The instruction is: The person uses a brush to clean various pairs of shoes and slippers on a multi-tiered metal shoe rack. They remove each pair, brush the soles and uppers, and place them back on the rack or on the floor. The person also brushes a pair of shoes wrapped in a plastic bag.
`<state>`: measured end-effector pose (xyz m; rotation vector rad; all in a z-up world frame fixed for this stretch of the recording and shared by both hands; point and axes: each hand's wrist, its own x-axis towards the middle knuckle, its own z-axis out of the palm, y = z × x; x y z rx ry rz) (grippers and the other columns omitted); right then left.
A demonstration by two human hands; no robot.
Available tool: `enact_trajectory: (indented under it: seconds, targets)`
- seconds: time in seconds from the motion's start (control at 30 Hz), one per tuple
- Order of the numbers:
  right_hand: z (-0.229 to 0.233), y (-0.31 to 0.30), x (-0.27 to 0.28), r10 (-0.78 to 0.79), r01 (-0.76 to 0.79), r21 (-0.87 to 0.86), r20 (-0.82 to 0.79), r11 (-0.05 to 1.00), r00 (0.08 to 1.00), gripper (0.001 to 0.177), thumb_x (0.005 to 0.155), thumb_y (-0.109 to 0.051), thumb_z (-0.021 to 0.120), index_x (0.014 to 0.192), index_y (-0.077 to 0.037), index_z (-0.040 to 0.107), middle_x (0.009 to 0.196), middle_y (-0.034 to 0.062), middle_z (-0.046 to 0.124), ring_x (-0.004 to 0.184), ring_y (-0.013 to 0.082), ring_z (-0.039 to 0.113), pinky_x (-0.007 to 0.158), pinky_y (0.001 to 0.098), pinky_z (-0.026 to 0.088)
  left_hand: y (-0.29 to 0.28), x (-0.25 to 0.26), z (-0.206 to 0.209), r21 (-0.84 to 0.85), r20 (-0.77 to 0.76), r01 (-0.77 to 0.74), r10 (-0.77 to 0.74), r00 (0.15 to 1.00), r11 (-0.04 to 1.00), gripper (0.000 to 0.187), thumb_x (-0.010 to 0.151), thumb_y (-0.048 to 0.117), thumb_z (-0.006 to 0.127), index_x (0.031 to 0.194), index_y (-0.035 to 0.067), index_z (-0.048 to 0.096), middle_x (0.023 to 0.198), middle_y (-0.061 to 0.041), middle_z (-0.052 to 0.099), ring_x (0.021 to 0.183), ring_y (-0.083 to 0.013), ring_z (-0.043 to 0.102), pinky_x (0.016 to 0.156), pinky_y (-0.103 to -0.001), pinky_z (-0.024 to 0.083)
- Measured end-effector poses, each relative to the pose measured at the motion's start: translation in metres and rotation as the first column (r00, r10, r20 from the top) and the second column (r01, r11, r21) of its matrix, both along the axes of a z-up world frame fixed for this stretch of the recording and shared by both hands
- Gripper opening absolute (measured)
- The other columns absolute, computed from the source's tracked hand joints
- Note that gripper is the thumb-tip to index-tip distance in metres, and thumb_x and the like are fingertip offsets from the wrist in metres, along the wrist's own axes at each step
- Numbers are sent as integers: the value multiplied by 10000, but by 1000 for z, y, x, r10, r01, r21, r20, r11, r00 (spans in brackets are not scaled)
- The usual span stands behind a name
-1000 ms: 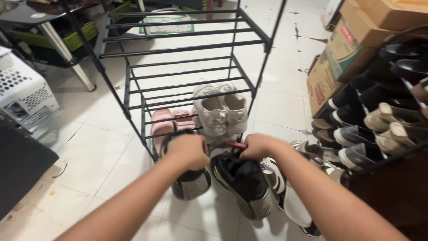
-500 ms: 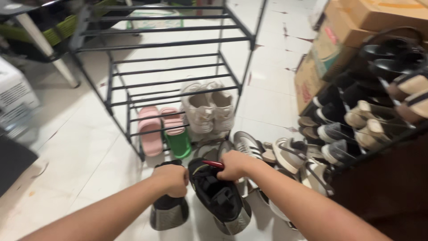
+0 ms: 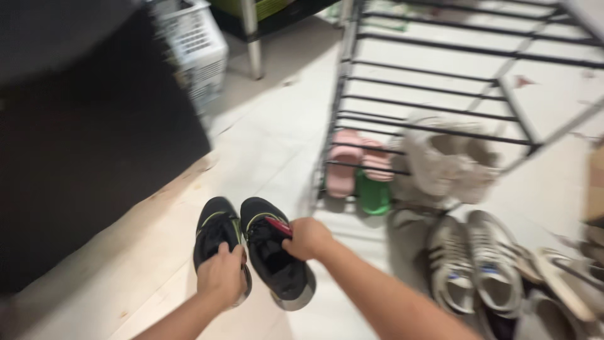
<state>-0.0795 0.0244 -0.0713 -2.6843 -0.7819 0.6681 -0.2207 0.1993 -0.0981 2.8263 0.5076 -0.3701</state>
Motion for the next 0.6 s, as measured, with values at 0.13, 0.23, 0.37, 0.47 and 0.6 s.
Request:
enact_trajectory:
  seconds: [0.13,0.23,0.37,0.47,0.6]
  targets:
    - [-59,67,-62,-128,132,117,-43,984,991,267,872,-324,645,1024,-129,745,958,175,730,956,380,688,871,485,541,40,-55,-56,-12,80,-208,208,975,978,355,813,107,645,1161,134,575,1132,-184,580,958,-354,706,822,-467,584]
    - [-92,94,-94,-122,152,174,-172,973,977,260,892,-264,603,1097,-162,725,982,162,725,970,383,676,856,490,531,65,-94,-91,-9,-106,-273,270,957,962,329,877,161,644,1199,169,577,1173,-170,596,1019,-340,704,863,-468,580]
    - [-105,107,-94,85,-23,219,-275,976,958,246,919,-249,610,1101,-118,712,958,194,719,942,394,670,832,478,527,76,-107,-104,4,-546,-82,71,835,997,547,865,152,722,1374,178,522,1244,-121,671,1164,-305,679,951,-448,561]
    - [-96,98,-76,159,-82,261,-289,962,944,226,908,-225,627,1083,-100,696,925,195,718,904,386,675,814,474,526,71,-76,-91,89,-565,31,25,825,996,470,800,114,761,1261,132,675,1214,-95,717,1160,-266,709,919,-405,601]
    - [-88,59,-30,203,-164,254,-135,953,970,215,876,-167,629,1061,-112,724,936,188,725,912,384,685,817,482,525,51,-4,-55,66,-296,21,0,955,998,232,838,240,757,1044,133,771,1115,-115,744,1100,-289,719,920,-415,586]
